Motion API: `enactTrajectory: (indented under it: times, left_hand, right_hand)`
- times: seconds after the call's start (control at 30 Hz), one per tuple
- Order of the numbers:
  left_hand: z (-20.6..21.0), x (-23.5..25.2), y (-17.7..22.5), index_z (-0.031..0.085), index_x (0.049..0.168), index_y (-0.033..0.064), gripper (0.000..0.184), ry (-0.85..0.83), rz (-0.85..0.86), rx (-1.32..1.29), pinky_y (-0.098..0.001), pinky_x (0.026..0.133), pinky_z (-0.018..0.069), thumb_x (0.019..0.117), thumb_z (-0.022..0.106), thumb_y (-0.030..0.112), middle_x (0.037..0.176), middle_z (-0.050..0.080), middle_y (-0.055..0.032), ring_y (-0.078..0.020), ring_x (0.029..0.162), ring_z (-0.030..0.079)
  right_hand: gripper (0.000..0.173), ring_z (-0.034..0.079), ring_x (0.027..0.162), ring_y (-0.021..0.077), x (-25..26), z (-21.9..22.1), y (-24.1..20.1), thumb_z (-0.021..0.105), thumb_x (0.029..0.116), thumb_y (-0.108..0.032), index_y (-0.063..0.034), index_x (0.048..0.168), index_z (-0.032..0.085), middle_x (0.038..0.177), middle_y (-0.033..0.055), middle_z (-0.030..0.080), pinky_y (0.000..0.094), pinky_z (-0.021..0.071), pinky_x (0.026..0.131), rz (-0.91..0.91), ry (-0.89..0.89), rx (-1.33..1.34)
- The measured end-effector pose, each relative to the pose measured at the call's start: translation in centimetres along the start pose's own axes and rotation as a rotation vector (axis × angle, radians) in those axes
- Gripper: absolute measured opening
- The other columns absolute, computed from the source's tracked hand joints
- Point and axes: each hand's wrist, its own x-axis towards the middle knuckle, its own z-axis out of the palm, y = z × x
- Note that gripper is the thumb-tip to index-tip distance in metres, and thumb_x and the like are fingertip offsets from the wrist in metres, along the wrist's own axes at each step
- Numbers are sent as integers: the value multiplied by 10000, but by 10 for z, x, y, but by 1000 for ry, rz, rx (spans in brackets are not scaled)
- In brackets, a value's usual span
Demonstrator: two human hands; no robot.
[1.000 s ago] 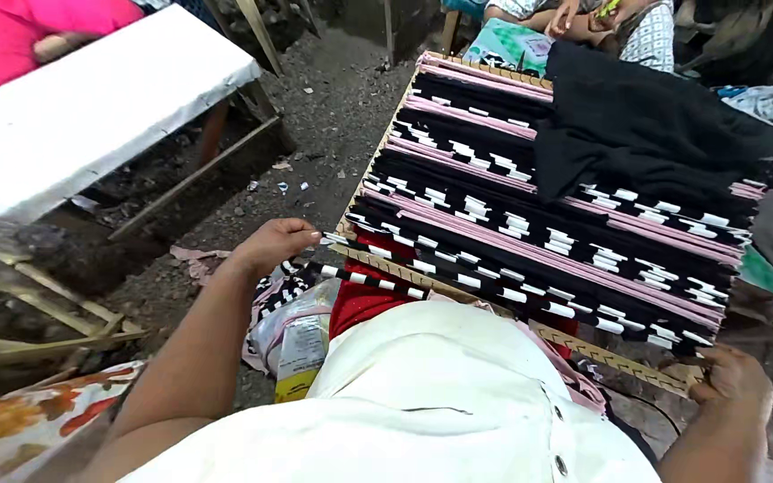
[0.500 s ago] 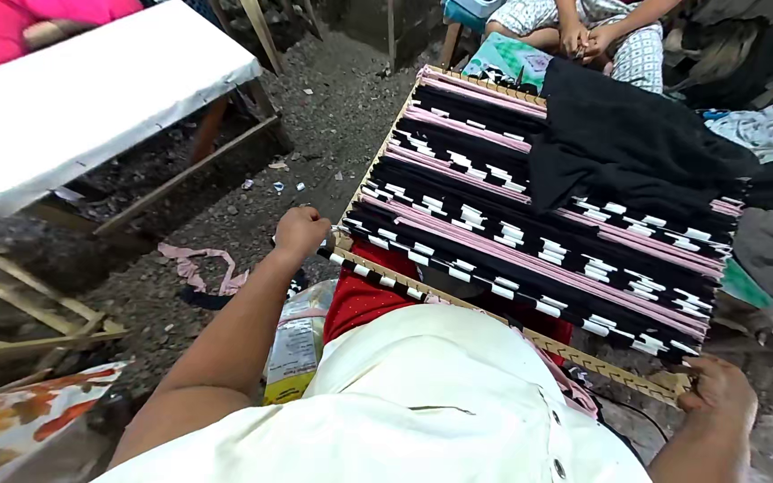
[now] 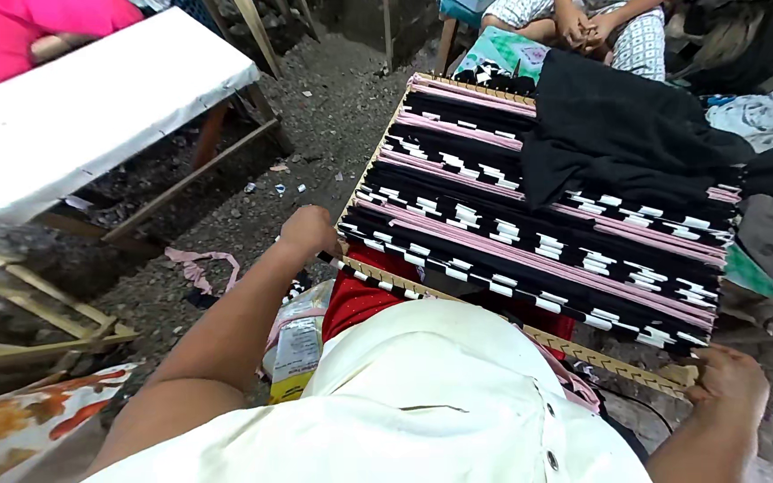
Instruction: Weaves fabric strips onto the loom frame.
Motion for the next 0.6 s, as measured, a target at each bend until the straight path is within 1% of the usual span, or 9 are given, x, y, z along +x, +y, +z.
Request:
enactTrajectory:
  times: [0.07, 0.17, 0.27, 0.33, 0.37, 0.4, 0.47, 0.53, 0.6]
  left_hand:
    - [-7, 3, 6, 661, 882, -35, 198, -48, -17, 46, -722, 770, 490, 913, 702, 156, 951, 667, -289, -490, 946, 654]
    - [-10, 6, 12, 645, 818, -38, 257, -55, -12, 52, -705, 744, 489, 926, 677, 193, 905, 658, -285, -476, 907, 654]
    - [-4, 0, 22, 647, 822, -36, 250, -38, -38, 73, -705, 730, 494, 916, 674, 194, 912, 663, -283, -486, 913, 657]
    - [0, -9, 33, 647, 826, -21, 218, -17, -74, 130, -700, 716, 506, 882, 699, 183, 930, 673, -275, -483, 926, 666]
    - [2, -15, 38, 657, 836, -22, 210, -8, -81, 153, -702, 722, 511, 866, 722, 175, 970, 677, -278, -484, 941, 669]
    - [6, -20, 43, 671, 871, -28, 202, -7, -75, 176, -705, 740, 517, 872, 726, 166, 1067, 667, -285, -490, 977, 664]
    - [15, -28, 48, 699, 990, -33, 191, -17, -65, 254, -697, 760, 540, 916, 683, 142, 1320, 565, -289, -501, 1027, 650]
    - [19, -36, 53, 691, 1070, -39, 224, -22, -64, 331, -675, 740, 551, 936, 670, 140, 1413, 493, -302, -509, 1002, 655]
    - [19, -49, 63, 661, 1131, -75, 339, -53, -60, 371, -668, 753, 551, 932, 712, 195, 1465, 429, -316, -514, 1002, 650]
  right_hand:
    - [347, 533, 804, 129, 1, 1, 0, 568, 918, 0, 29, 1262, 533, 1037, 107, 544, 346, 501, 723, 2, 7, -12]
    - [339, 533, 823, 141, -2, 1, -2, 574, 924, 6, 39, 1259, 539, 1044, 122, 549, 352, 500, 744, -16, 22, -43]
    - [355, 535, 830, 139, -3, 2, -3, 573, 921, 24, 54, 1273, 533, 1057, 135, 549, 335, 500, 751, -36, 29, -45]
    - [346, 534, 832, 132, -4, 2, -5, 574, 933, 9, 49, 1276, 540, 1058, 130, 553, 330, 496, 755, -37, 23, -65]
    - [344, 535, 830, 128, -4, 2, -5, 573, 939, 1, 46, 1278, 541, 1059, 128, 554, 328, 496, 755, -39, 21, -74]
    - [351, 536, 828, 133, -3, 2, -4, 572, 937, 2, 48, 1283, 539, 1065, 133, 554, 333, 499, 756, -42, 20, -80]
    - [353, 535, 816, 138, -1, 2, -2, 575, 928, 4, 46, 1277, 542, 1057, 135, 552, 336, 502, 746, -50, 25, -77]
    - [353, 541, 822, 141, -1, 2, -3, 574, 924, 9, 46, 1275, 546, 1066, 140, 561, 339, 505, 748, -46, 25, -75]
    - [349, 544, 820, 136, -1, 2, -3, 573, 929, 6, 45, 1274, 543, 1066, 137, 558, 333, 508, 748, -48, 22, -78]
